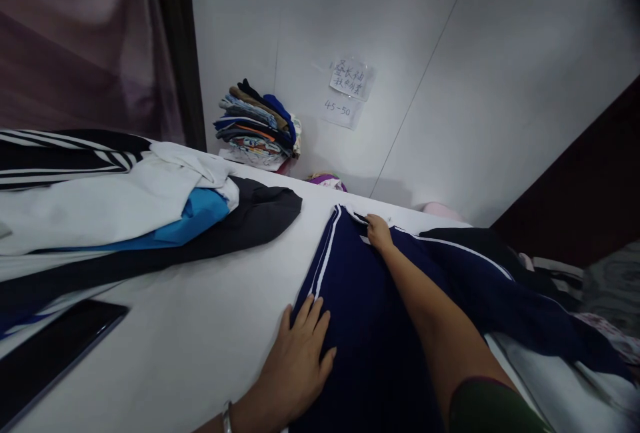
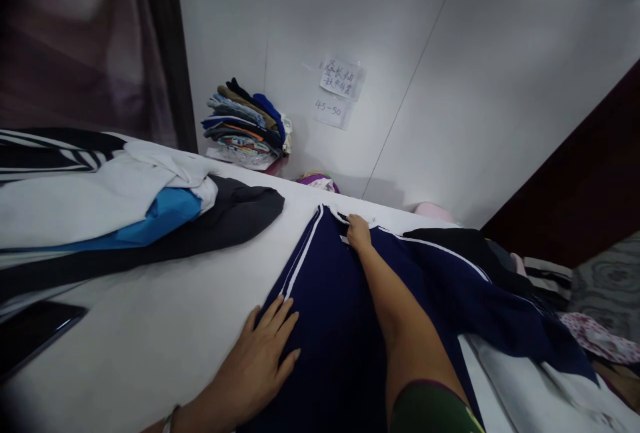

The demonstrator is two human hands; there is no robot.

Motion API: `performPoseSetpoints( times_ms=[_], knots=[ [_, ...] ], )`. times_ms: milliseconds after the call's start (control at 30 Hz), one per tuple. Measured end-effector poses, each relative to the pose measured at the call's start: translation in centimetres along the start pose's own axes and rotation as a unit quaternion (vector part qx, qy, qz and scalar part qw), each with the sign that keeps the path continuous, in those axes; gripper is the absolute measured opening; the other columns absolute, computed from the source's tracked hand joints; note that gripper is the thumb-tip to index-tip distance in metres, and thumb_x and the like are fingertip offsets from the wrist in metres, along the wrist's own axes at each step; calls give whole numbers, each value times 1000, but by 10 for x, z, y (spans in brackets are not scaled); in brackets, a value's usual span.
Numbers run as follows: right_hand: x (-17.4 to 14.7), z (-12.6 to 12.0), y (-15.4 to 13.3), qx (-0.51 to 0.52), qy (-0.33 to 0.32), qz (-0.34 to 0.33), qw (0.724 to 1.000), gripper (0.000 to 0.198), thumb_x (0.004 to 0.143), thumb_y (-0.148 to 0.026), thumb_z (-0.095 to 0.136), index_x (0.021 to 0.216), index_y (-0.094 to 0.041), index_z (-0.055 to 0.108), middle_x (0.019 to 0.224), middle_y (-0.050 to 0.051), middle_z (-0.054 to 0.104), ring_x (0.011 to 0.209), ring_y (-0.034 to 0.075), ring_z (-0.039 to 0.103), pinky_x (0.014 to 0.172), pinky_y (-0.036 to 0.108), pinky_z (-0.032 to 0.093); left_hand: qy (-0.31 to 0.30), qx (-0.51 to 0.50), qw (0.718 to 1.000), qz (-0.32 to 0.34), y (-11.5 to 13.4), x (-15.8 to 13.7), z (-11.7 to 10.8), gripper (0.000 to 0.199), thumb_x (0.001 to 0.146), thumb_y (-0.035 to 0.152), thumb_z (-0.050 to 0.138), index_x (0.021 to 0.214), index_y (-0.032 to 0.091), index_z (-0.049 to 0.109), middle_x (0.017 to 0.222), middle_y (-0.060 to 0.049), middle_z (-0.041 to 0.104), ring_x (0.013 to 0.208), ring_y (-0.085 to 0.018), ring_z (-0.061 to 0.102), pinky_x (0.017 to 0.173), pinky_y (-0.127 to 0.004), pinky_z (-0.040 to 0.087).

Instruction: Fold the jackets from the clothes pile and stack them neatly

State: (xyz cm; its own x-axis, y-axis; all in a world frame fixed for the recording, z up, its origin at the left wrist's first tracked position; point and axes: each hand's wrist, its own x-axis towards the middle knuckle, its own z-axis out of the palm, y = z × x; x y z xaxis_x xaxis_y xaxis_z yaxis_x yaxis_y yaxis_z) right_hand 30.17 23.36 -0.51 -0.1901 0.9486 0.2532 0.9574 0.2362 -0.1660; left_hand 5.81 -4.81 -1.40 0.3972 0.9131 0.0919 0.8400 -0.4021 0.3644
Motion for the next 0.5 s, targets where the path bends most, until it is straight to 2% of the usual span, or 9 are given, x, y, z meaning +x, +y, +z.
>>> performPoseSetpoints(
  times_ms=[133, 200, 333, 400, 500],
  knots=[
    [0, 10, 7, -5, -24, 51, 998, 40, 91, -23, 44, 129, -17, 53, 136, 11, 51, 131, 24, 38, 107, 36, 28, -3, -1, 1000, -3, 0, 0, 1, 53, 91, 41, 38, 138, 18, 45, 150, -11, 35, 141, -31, 23, 112, -61, 19],
    [-6, 18, 8, -5, -44, 68, 997, 43, 92, -34, 46, 132, -18, 50, 140, 12, 47, 131, 26, 38, 105, 37, 31, 5, -5, 1000, 1, -1, 0, 2, 52, 91, 41, 38, 138, 19, 45, 150, -11, 35, 141, -31, 23, 112, -61, 19],
    [-17, 24, 6, -3, -53, 78, 996, 46, 94, -39, 43, 136, -22, 47, 147, 11, 38, 134, 26, 35, 105, 37, 30, 12, -13, 1000, 3, 0, 0, 2, 51, 91, 40, 40, 137, 19, 47, 149, -11, 37, 141, -31, 24, 112, -61, 18],
    [-17, 21, 5, -2, -52, 79, 996, 42, 94, -39, 43, 133, -25, 50, 144, 9, 43, 132, 24, 39, 103, 35, 31, 10, -14, 1000, 0, 1, 0, 0, 51, 90, 40, 40, 136, 18, 47, 148, -12, 38, 140, -32, 25, 112, -62, 19],
    [-11, 12, 3, -1, -49, 86, 995, 35, 95, -39, 39, 119, -28, 62, 126, 5, 59, 118, 22, 51, 98, 34, 34, 5, -8, 1000, 0, 1, 0, -1, 52, 90, 40, 40, 137, 18, 47, 149, -12, 37, 140, -32, 25, 112, -62, 20]
  ],
)
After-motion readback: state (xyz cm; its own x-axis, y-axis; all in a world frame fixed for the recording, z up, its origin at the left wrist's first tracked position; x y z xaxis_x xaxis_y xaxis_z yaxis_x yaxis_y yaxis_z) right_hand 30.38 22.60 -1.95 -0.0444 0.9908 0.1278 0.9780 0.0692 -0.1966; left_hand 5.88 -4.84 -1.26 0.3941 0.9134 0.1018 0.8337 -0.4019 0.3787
